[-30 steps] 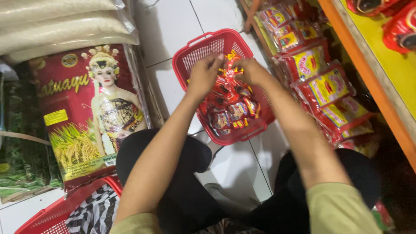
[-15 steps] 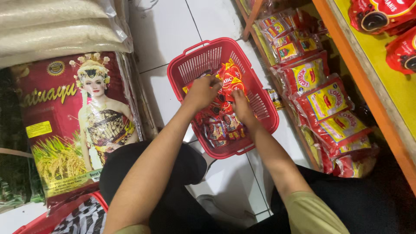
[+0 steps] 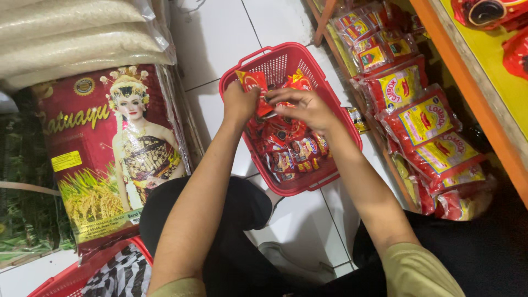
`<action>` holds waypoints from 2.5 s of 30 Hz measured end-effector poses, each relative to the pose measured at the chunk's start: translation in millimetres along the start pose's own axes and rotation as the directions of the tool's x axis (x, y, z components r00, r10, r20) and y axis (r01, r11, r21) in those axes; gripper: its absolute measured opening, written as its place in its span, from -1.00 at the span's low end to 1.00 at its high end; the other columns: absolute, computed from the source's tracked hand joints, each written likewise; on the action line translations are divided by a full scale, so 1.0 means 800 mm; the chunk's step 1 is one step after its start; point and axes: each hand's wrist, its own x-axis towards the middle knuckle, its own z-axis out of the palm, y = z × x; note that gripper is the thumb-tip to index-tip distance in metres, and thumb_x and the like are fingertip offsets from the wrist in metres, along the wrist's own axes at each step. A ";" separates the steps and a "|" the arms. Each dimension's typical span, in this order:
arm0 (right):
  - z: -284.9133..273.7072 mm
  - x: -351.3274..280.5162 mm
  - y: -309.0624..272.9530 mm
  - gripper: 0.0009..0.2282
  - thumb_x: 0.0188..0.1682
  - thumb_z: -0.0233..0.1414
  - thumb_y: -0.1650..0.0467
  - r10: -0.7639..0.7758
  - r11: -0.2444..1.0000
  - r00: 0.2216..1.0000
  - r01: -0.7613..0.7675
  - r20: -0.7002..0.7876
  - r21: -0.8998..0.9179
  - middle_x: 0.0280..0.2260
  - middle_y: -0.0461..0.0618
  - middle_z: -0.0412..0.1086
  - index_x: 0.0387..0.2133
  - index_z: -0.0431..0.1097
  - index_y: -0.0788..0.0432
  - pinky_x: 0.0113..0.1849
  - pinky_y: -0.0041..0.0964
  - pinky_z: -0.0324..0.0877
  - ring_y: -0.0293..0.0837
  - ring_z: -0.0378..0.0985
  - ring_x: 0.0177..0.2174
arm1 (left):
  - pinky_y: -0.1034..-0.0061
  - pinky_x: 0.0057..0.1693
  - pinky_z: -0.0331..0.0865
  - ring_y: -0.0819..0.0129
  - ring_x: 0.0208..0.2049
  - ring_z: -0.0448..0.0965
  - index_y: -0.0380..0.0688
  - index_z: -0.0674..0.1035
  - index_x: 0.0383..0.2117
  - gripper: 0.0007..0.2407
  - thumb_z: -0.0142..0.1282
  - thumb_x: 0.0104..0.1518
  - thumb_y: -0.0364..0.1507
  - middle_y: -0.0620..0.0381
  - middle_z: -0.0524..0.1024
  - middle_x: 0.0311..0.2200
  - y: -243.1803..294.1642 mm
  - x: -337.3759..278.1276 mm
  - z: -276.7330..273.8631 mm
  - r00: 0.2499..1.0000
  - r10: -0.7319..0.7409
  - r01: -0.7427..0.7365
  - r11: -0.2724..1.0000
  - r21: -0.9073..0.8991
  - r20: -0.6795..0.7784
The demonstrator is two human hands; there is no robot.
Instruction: The person organizes packets of sauce on a grocery store shelf, picking them up from a red basket and placing them into rows on the shelf.
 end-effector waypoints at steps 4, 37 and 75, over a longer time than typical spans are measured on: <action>-0.040 -0.001 0.087 -0.64 0.07 0.14 0.35 0.598 0.798 0.680 -0.556 -0.424 0.233 0.00 0.20 0.44 0.11 0.37 0.24 -0.09 -0.17 0.45 -0.02 0.50 -0.09 | 0.44 -0.28 0.48 0.39 -0.45 0.66 -0.26 0.67 -0.22 -0.79 0.21 0.14 -0.37 0.07 0.65 -0.47 0.002 -0.001 -0.006 0.993 0.107 -0.111 0.989 -0.103 -0.046; 0.004 -0.039 0.235 -0.43 -0.46 0.42 0.46 0.666 0.606 0.247 -0.730 -0.704 0.317 -0.23 0.17 0.52 -0.14 0.36 0.36 -0.32 -0.17 0.56 -0.02 0.64 -0.30 | 0.48 -0.08 0.47 0.46 -0.31 0.64 -0.21 0.64 -0.07 -0.72 0.08 0.26 -0.29 0.08 0.70 -0.33 0.036 -0.003 -0.009 0.988 0.137 -0.150 0.957 -0.247 -0.069; -0.097 -0.077 -0.300 -0.55 -0.05 0.11 0.60 0.308 0.951 0.827 -0.246 -0.470 0.190 0.06 -0.06 0.46 0.14 0.30 0.16 0.14 -0.28 0.39 -0.25 0.52 0.06 | 0.50 -0.39 0.37 0.53 -0.58 0.48 -0.10 0.67 -0.08 -0.73 0.05 0.28 -0.24 0.20 0.56 -0.57 0.234 -0.058 0.002 0.949 0.280 -0.183 0.862 -0.472 0.144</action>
